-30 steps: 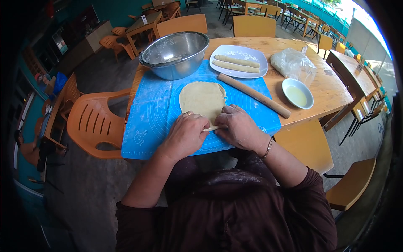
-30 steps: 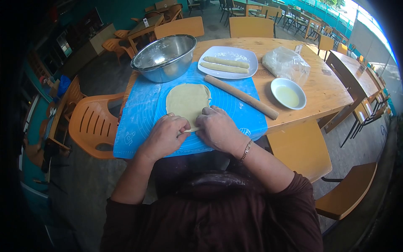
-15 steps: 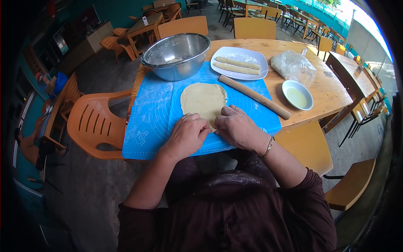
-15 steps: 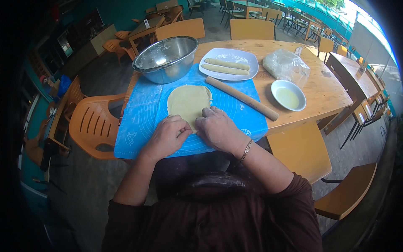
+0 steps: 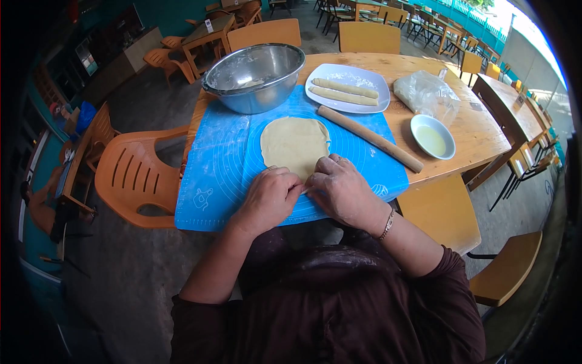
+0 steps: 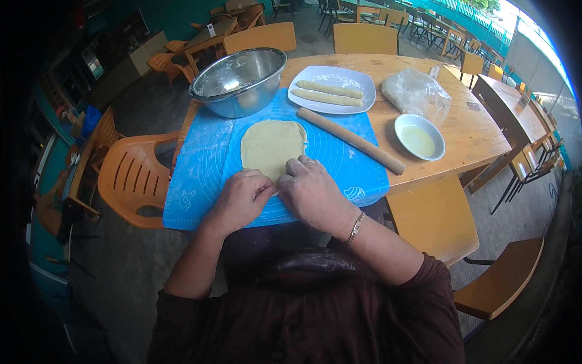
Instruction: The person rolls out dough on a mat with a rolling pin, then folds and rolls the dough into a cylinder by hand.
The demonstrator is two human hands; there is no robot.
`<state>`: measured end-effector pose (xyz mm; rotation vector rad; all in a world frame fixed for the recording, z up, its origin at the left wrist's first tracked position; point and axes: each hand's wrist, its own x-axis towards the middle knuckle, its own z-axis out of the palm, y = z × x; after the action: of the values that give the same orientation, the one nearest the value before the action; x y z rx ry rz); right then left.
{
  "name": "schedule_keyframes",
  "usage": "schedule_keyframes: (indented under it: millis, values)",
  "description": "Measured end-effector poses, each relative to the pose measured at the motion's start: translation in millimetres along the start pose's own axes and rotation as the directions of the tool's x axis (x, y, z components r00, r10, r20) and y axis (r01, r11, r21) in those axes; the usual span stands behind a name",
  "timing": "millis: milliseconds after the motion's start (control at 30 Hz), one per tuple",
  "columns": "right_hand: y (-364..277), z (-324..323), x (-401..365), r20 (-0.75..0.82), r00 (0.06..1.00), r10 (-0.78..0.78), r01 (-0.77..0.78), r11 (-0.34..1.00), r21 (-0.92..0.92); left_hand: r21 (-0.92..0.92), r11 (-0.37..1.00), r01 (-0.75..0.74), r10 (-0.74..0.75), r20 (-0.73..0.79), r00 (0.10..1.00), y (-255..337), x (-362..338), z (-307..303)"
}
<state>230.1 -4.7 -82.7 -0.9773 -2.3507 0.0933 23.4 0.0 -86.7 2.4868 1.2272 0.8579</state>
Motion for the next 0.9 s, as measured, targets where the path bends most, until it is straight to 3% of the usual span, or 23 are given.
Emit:
schedule_keyframes:
  millis: [167, 233, 433, 667, 767, 900]
  values:
    - [9.6, 10.2, 0.8, 0.014, 1.000, -0.008, 0.008, 1.000, 0.020, -0.057, 0.993, 0.104, -0.107, -0.046, 0.993, 11.8, 0.0, -0.1]
    - [9.8, 10.3, 1.7, 0.013, 1.000, -0.001, 0.001, 1.000, 0.020, 0.141, 0.985, -0.098, 0.127, -0.213, 0.969, 15.3, -3.4, 0.6]
    - [4.4, 10.1, -1.2, 0.011, 1.000, -0.001, 0.001, 0.999, -0.048, 0.283, 0.944, -0.169, 0.222, -0.169, 0.960, 23.4, -17.5, 12.3]
    - [-8.6, 6.7, -10.3, -0.080, 0.996, -0.047, 0.041, 0.996, -0.081, 0.258, 0.955, -0.148, 0.193, -0.160, 0.968, 12.9, -13.4, 9.3]
    - [-10.5, 7.4, -12.9, -0.026, 0.996, -0.082, 0.078, 0.990, -0.120, 0.305, 0.944, -0.127, 0.173, -0.128, 0.977, 13.0, -11.7, 10.6]
    - [-1.9, 17.7, -12.6, -0.089, 0.991, -0.101, 0.085, 0.982, -0.167, 0.389, 0.912, -0.127, 0.218, -0.198, 0.956, 19.0, -16.3, 19.6]
